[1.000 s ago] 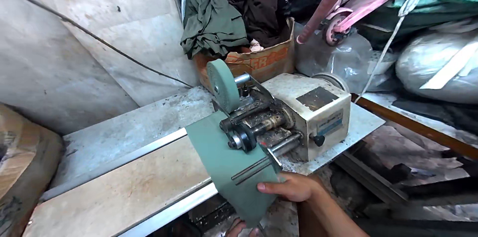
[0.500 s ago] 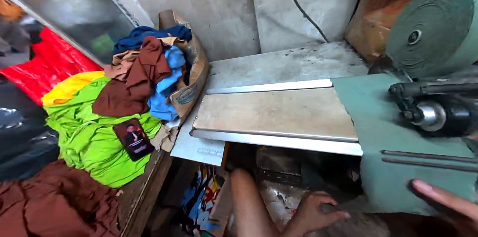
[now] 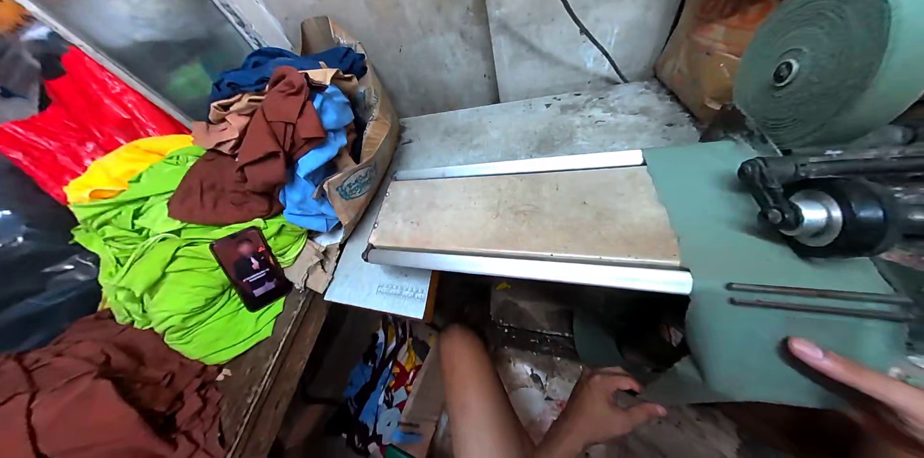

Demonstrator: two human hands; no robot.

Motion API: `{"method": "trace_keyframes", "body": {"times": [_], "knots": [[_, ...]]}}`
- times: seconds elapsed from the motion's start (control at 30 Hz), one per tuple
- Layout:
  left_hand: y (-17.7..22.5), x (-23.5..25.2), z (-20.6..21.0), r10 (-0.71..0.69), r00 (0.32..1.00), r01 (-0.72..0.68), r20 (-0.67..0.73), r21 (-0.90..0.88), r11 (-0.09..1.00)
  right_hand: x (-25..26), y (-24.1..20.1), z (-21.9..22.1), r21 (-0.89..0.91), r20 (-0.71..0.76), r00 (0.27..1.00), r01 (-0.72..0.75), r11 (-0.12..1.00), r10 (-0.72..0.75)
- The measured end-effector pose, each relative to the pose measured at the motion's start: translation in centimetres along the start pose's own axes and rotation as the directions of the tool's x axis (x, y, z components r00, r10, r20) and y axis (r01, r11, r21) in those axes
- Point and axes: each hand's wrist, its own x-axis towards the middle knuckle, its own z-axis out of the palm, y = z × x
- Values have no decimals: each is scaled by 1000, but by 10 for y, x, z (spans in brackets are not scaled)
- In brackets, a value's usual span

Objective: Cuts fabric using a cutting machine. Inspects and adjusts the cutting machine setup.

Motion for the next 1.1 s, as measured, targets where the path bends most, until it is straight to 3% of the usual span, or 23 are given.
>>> {"method": "trace_keyframes", "body": {"times": [0.2,0.37,0.53,0.83,1.1], "knots": [[-2,1,2,16,1000,-16,0,27,1000,-1,4,-5,21,11,1000,27,999,-27],[1,-3,1,-98,995,97,11,42,994,-3,14,-8,-6,-27,999,45,999,-46],[2,-5,6,-189,982,188,3,79,979,-5,3,-10,-47,-11,995,-100,994,100],[-1,-6,7,-123,992,124,-21,90,988,-4,9,-17,-30,57,984,-168,985,170],[-7,-4,6,-134,991,133,-2,98,986,-4,9,-15,-67,39,988,-144,987,147]]}}
